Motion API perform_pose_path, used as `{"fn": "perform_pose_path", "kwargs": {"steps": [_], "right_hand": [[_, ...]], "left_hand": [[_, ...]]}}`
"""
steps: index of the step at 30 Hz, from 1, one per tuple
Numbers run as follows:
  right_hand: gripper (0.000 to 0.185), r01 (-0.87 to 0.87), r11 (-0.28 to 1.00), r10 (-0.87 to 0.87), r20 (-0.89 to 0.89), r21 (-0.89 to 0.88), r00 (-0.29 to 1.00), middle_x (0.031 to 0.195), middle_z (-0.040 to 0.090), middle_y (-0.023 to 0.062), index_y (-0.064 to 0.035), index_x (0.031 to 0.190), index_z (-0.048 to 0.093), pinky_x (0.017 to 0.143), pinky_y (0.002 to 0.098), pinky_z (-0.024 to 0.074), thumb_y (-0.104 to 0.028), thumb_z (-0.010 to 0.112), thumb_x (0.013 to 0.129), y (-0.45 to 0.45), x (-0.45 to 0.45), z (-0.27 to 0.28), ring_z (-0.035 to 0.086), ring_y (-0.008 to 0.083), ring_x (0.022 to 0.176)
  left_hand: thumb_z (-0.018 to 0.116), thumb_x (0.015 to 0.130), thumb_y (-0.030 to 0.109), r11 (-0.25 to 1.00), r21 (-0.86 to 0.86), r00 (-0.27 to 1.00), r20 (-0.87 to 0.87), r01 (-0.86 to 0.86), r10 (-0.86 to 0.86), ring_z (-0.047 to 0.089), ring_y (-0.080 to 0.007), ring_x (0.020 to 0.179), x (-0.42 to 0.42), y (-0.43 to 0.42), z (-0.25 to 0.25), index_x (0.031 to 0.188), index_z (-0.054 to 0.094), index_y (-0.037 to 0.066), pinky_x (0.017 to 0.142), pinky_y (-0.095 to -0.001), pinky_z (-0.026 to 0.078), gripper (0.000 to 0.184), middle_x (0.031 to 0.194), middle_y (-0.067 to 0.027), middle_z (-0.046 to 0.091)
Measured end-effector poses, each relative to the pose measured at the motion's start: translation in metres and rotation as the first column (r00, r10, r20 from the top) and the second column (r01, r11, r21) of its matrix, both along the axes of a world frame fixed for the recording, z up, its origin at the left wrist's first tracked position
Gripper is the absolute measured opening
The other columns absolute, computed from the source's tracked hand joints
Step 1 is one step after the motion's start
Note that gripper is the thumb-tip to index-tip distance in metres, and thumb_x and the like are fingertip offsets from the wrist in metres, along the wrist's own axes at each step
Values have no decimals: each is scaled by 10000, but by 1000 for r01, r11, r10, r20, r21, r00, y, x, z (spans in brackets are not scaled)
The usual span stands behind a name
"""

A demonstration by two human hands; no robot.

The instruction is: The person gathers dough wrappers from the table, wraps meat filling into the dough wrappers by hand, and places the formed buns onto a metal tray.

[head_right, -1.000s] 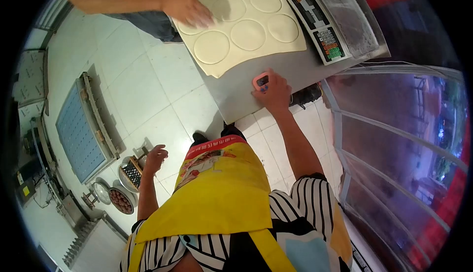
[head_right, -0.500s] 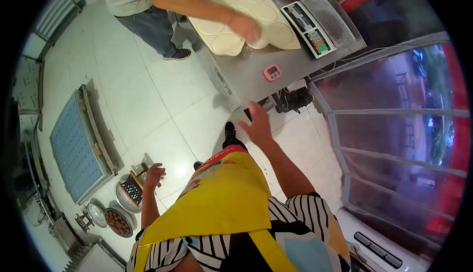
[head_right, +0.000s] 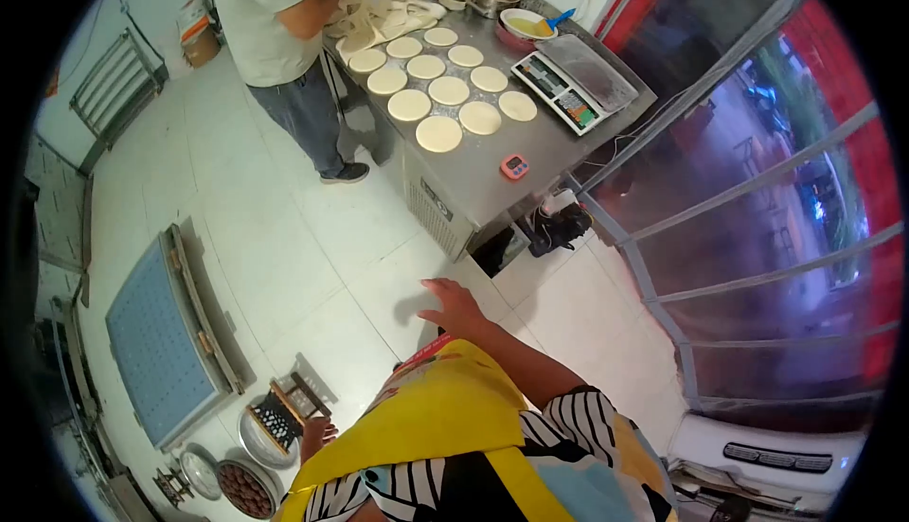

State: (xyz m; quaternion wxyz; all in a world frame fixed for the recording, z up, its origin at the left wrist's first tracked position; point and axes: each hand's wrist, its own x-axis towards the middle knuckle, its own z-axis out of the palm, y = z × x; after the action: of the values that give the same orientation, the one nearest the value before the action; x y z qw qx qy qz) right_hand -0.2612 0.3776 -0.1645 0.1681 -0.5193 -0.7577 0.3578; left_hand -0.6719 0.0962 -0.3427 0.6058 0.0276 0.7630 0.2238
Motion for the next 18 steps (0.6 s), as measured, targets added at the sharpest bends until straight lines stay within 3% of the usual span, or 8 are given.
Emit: {"fn": "perform_pose_path", "kwargs": {"steps": [1, 7, 10, 15, 16, 17, 18], "right_hand": [[606, 12, 1000, -12, 7, -10, 1000, 1281, 469, 164, -46, 1267, 458, 993, 416, 341, -349, 656, 781, -2, 5, -7, 422, 319, 1199], [566, 83, 987, -84, -3, -138, 996, 1252, 490, 164, -43, 1227, 497, 994, 396, 351, -349, 658, 779, 5, 32, -28, 439, 314, 1182], [551, 88, 985, -95, -38, -148, 995, 1242, 497, 166, -41, 1211, 514, 991, 384, 360, -346, 661, 776, 36, 41, -36, 453, 313, 1170], [534, 132, 986, -144, -124, -100, 982, 1227, 509, 161, -37, 1201, 521, 986, 376, 368, -334, 666, 781, 96, 61, -44, 465, 308, 1160], [530, 150, 985, -161, -135, -88, 978, 1225, 511, 160, -35, 1198, 522, 983, 376, 370, -330, 667, 782, 109, 66, -43, 466, 307, 1160], [523, 158, 986, -163, -86, -55, 983, 1208, 522, 163, -29, 1196, 525, 951, 376, 397, -317, 671, 784, 119, 69, -29, 502, 299, 1122], [523, 180, 977, -194, -122, -115, 973, 1193, 531, 165, -24, 1190, 528, 938, 375, 406, -315, 673, 781, 128, 76, -27, 515, 298, 1105]], "left_hand": [[586, 825, 219, 996, -43, 996, -42, 73, -74, 648, -228, 702, 1, 7, -4, 1002, 559, 116, 573, -391, 497, 207, 823, -74, 614], [616, 812, 201, 987, 148, 997, 30, 60, -65, 638, -201, 668, -6, 72, -37, 991, 565, 84, 549, -350, 492, 220, 801, -60, 616], [615, 820, 186, 969, 219, 994, -14, 110, -110, 635, -188, 654, 7, 130, -23, 999, 571, 85, 539, -329, 489, 210, 784, -51, 619], [621, 823, 182, 953, 165, 964, -123, 253, -235, 627, -185, 661, 38, 228, 11, 1001, 570, 89, 528, -302, 478, 207, 792, -67, 621], [627, 815, 175, 957, 166, 969, -108, 237, -221, 628, -182, 676, 41, 248, 11, 997, 577, 111, 545, -326, 484, 199, 822, -66, 628], [617, 823, 166, 954, 261, 982, 75, 147, -172, 627, -181, 673, 28, 261, -5, 993, 580, 118, 549, -340, 485, 181, 833, -66, 633], [575, 857, 198, 950, 199, 971, -41, 240, -236, 631, -190, 673, 40, 281, 0, 1067, 552, 104, 545, -325, 483, 231, 861, -62, 648]]}}
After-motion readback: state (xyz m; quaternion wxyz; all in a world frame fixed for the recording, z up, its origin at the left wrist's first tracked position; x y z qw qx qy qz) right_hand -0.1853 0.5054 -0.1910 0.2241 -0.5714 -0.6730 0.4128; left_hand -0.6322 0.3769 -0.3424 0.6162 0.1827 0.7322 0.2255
